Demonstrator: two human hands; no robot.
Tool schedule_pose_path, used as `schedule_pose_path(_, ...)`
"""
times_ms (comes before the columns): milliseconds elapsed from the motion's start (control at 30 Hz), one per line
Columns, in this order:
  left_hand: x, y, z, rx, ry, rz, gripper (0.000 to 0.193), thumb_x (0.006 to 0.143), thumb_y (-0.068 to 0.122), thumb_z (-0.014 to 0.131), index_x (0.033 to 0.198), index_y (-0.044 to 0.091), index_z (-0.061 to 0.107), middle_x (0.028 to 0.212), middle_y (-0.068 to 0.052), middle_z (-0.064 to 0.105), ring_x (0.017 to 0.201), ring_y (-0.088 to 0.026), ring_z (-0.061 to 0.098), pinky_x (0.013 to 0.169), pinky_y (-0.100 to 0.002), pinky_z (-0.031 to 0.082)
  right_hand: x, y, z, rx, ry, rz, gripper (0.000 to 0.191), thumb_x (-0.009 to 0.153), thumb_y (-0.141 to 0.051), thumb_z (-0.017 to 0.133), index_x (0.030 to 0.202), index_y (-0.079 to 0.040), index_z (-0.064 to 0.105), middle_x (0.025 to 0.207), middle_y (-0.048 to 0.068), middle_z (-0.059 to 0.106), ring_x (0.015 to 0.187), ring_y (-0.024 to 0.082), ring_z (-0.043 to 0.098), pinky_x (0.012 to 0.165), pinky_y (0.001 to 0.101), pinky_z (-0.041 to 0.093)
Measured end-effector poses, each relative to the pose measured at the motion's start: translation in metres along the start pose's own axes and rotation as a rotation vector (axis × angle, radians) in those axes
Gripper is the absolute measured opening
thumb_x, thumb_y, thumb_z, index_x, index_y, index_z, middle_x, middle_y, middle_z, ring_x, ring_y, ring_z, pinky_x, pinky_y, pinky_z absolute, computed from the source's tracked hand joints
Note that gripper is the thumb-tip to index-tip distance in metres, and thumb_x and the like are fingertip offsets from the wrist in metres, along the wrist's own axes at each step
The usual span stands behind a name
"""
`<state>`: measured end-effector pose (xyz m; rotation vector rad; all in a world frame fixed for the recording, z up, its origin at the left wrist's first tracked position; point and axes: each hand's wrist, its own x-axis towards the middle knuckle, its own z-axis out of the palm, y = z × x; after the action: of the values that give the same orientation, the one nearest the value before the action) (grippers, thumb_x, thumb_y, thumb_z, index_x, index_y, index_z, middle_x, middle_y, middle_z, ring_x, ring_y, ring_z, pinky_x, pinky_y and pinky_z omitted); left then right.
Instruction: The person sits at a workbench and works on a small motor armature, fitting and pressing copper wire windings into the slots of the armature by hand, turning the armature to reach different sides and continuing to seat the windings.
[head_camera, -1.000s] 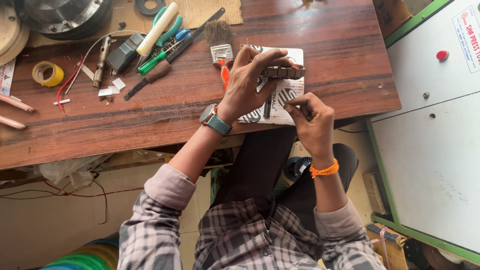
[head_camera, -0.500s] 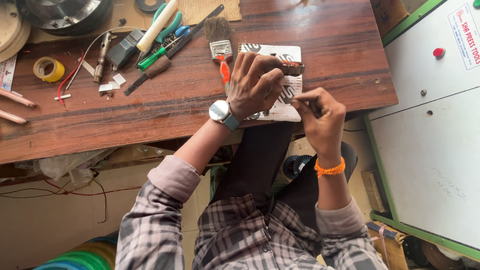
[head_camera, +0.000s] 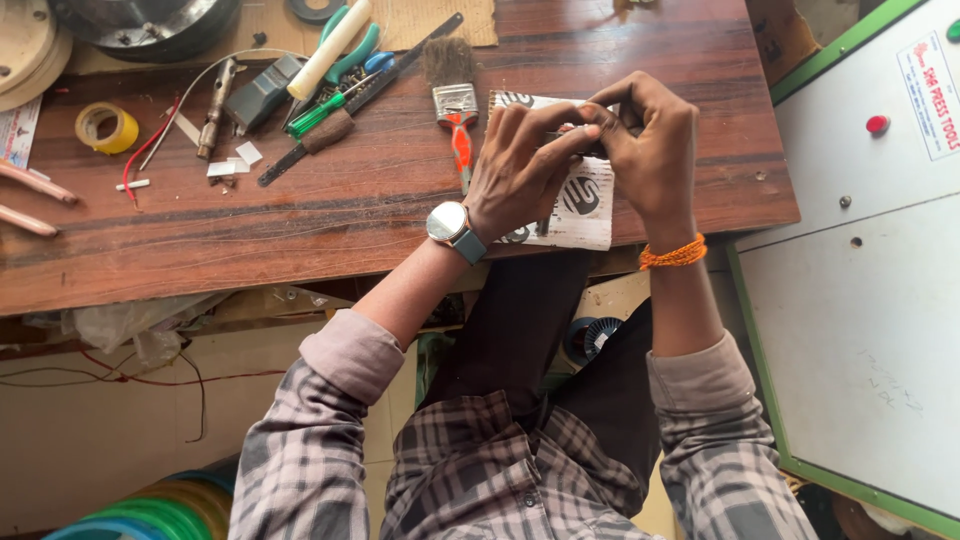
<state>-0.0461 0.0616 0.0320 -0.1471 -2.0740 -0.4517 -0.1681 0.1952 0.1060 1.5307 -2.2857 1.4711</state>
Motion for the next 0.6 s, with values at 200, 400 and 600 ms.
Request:
schedule_pose_path(200,0.001,0.002,-0.002,-0.050,-0.006,-0.044,0.056,0.098,0.016,0.075,0.146,0.027,0.048,0.138,0.000,0.053,0.109,-0.018,0.055,0.098,-0.039,0.045,0.010,-0.001,-0.007,0.094,-0.103,0.088,0.010,0.100,-0.008,0.077,0.098,-0.001,0.071,0.076,-0.001,0.067,0.065,0.001,0.059,0.055,0.0182,0.047)
schedule_pose_path(400,-0.003,0.000,-0.002,-0.069,0.009,-0.060,0.054,0.097,0.018,0.077,0.142,0.025,0.049,0.125,-0.003,0.055,0.110,-0.022,0.054,0.098,-0.040,0.045,-0.003,0.006,-0.015,0.200,-0.021,0.032,0.015,0.103,-0.013,0.077,0.099,-0.002,0.068,0.081,0.002,0.068,0.064,0.004,0.056,0.053,0.0186,0.042)
schedule_pose_path(600,-0.006,0.003,-0.002,-0.175,0.048,-0.107,0.056,0.096,0.016,0.077,0.141,0.024,0.046,0.119,-0.003,0.056,0.105,-0.023,0.053,0.093,-0.040,0.044,-0.052,0.010,-0.021,0.403,0.050,0.029,0.019,0.104,-0.018,0.075,0.096,-0.005,0.064,0.084,0.000,0.067,0.063,0.002,0.054,0.055,0.0179,0.042)
